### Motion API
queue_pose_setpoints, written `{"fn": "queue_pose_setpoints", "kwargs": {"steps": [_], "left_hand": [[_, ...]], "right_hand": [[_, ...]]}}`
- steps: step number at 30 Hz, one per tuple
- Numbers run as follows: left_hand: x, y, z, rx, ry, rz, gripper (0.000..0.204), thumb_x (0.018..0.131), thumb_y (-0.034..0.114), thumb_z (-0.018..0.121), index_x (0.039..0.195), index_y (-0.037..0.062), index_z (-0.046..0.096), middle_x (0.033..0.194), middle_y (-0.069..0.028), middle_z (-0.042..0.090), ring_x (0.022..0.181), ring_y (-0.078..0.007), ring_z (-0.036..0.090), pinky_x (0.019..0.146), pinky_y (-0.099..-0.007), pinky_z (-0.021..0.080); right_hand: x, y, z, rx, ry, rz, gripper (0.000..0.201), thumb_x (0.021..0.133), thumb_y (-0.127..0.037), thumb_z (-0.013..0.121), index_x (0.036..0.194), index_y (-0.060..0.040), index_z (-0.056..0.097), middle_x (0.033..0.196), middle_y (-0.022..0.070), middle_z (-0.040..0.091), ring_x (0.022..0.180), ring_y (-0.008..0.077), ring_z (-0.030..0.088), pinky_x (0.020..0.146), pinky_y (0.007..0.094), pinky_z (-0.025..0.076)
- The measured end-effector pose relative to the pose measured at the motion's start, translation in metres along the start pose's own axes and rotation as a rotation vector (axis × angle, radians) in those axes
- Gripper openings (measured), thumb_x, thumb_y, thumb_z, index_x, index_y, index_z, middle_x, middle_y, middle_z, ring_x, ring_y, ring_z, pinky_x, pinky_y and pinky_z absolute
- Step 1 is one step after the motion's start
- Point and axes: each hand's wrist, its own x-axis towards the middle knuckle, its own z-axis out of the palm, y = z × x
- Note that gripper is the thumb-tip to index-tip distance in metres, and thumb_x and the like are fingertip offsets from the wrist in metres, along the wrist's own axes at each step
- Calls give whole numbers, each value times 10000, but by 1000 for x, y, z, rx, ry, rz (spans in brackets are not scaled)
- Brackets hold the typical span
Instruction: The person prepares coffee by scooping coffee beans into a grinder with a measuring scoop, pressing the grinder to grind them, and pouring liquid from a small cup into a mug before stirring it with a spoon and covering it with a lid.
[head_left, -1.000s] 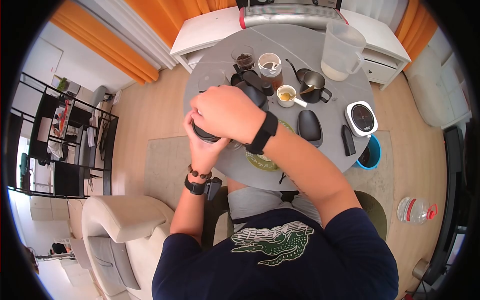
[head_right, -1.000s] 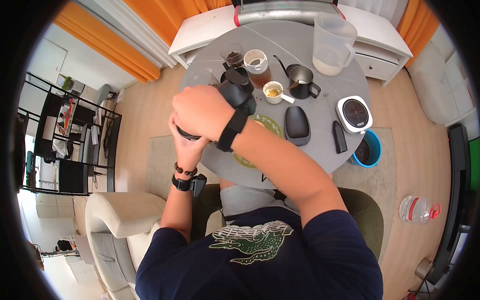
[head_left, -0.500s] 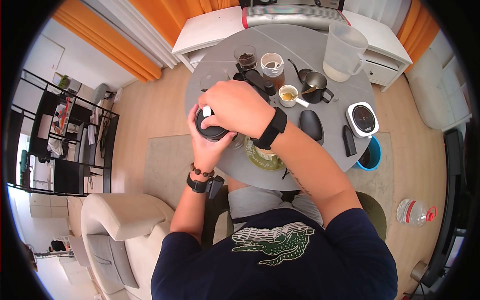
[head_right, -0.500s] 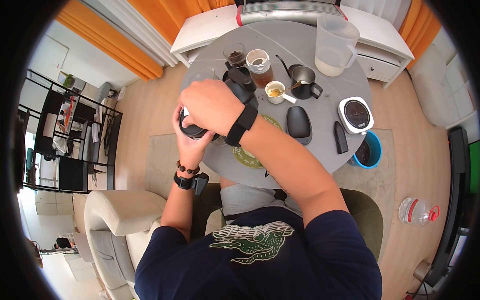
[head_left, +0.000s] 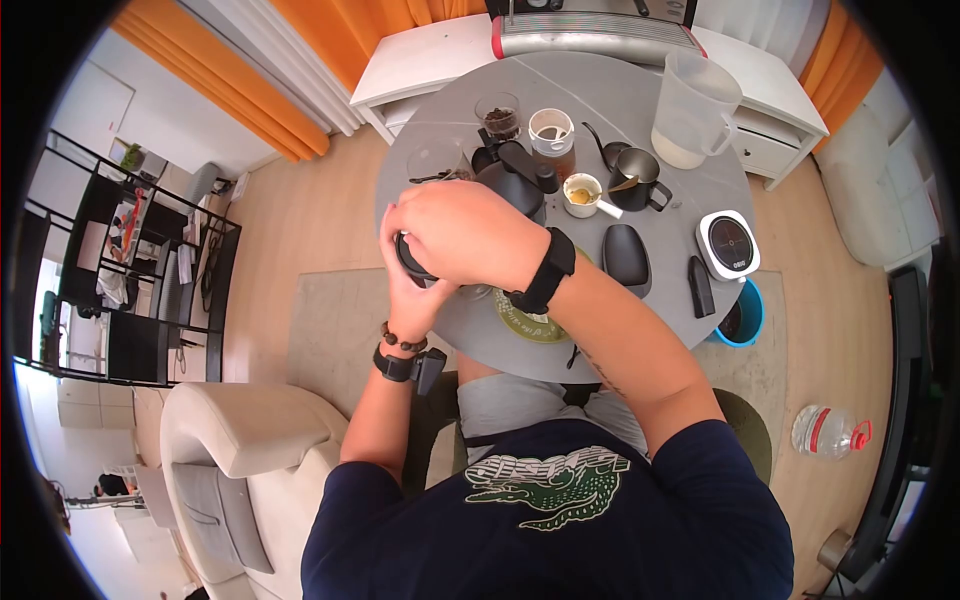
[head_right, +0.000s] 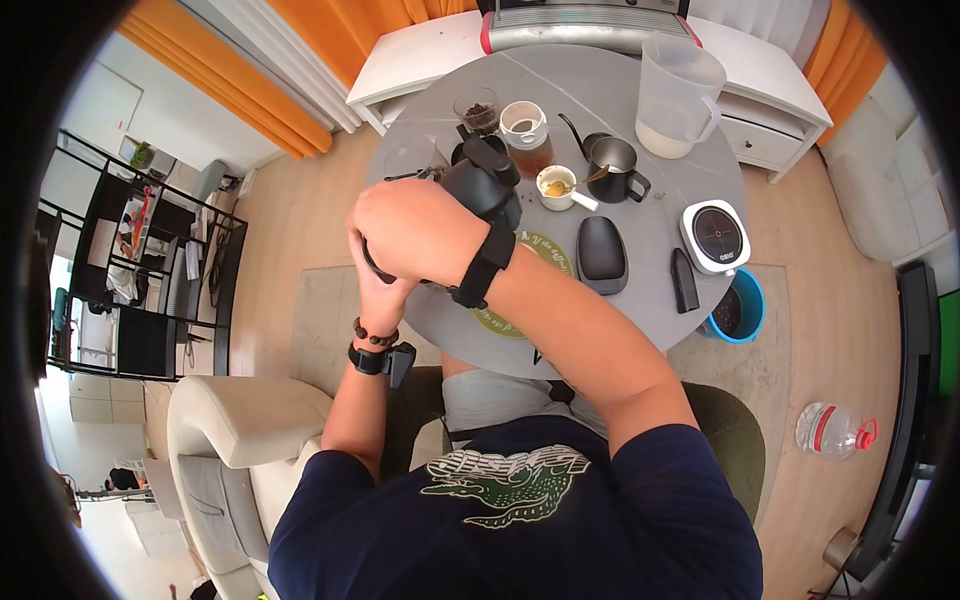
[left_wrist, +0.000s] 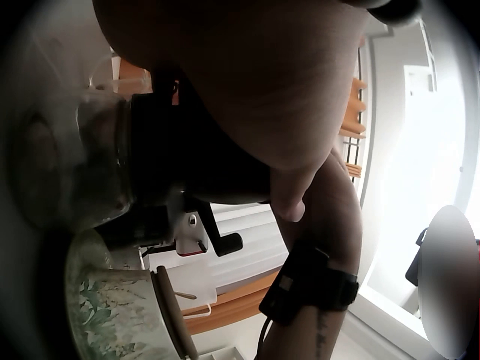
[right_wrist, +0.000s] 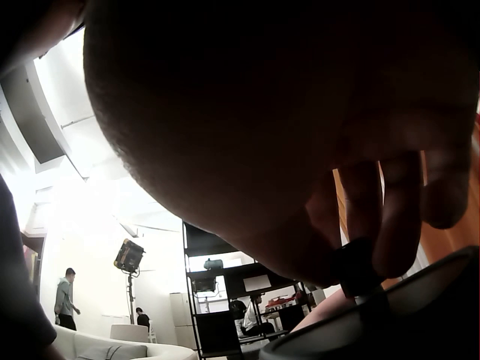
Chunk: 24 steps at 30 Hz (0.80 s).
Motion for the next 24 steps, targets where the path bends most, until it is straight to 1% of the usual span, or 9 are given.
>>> {"fn": "queue_pose_setpoints", "kwargs": {"steps": [3,6,8,10,12,15,18,20,24], "left_hand": [[2,6,-8,-171,-68,2,1415,804,179,1030,1825,68,56,1747,-146,404,1591,-282,470,1289,-466,433],[5,16,-11,-201,-116,-87,1492,751,171,1065,1830,93,38,1779,-154,319,1617,-299,434,1322,-492,423],[8,16,-14,-170,-130,-83,1489,749,152,1062,1828,90,38,1772,-157,330,1609,-299,447,1318,-488,429],[8,17,-14,-139,-141,-79,1486,748,133,1059,1827,88,38,1766,-160,341,1601,-299,459,1314,-485,434],[5,17,-6,-48,-56,-52,1428,758,216,1060,1805,60,102,1705,-135,454,1553,-268,507,1276,-463,444],[2,7,-1,30,27,27,1390,754,234,1064,1782,58,146,1675,-133,484,1534,-263,519,1266,-461,447],[-2,1,1,98,92,-6,1470,703,248,1097,1793,59,130,1717,-191,445,1573,-310,489,1278,-481,441],[-4,1,6,132,111,20,1463,700,264,1100,1788,56,145,1715,-192,445,1566,-309,493,1276,-482,439],[-7,2,11,156,142,19,1455,687,275,1105,1780,46,173,1711,-194,449,1550,-304,500,1280,-483,431]], "right_hand": [[1,0,0,40,-41,-39,285,948,-85,640,1132,-119,855,1029,157,781,1008,389,757,925,502,619],[1,-1,-5,41,-63,-36,263,944,-109,651,1120,-109,847,1001,157,780,1012,390,755,922,503,618],[2,-3,-4,38,-94,-18,243,944,-130,663,1106,-96,841,989,152,782,1008,386,756,915,503,619],[2,-5,2,-111,103,-17,200,942,-183,697,1052,-73,821,973,133,781,984,368,760,882,501,622],[1,-9,0,-115,113,7,185,940,-198,710,1024,-67,811,963,123,779,974,356,761,866,498,622],[2,-14,4,-149,130,32,166,939,-208,725,982,-64,794,940,112,771,958,340,762,839,485,623],[3,-14,11,-203,174,16,144,939,-198,727,953,-65,780,905,117,766,922,339,770,809,475,626],[5,-14,13,-225,212,-1,135,938,-191,727,939,-64,775,885,121,766,893,344,778,790,474,629],[8,-15,18,-171,187,103,129,937,-178,722,915,-61,770,844,151,763,809,380,786,749,496,633]]}}
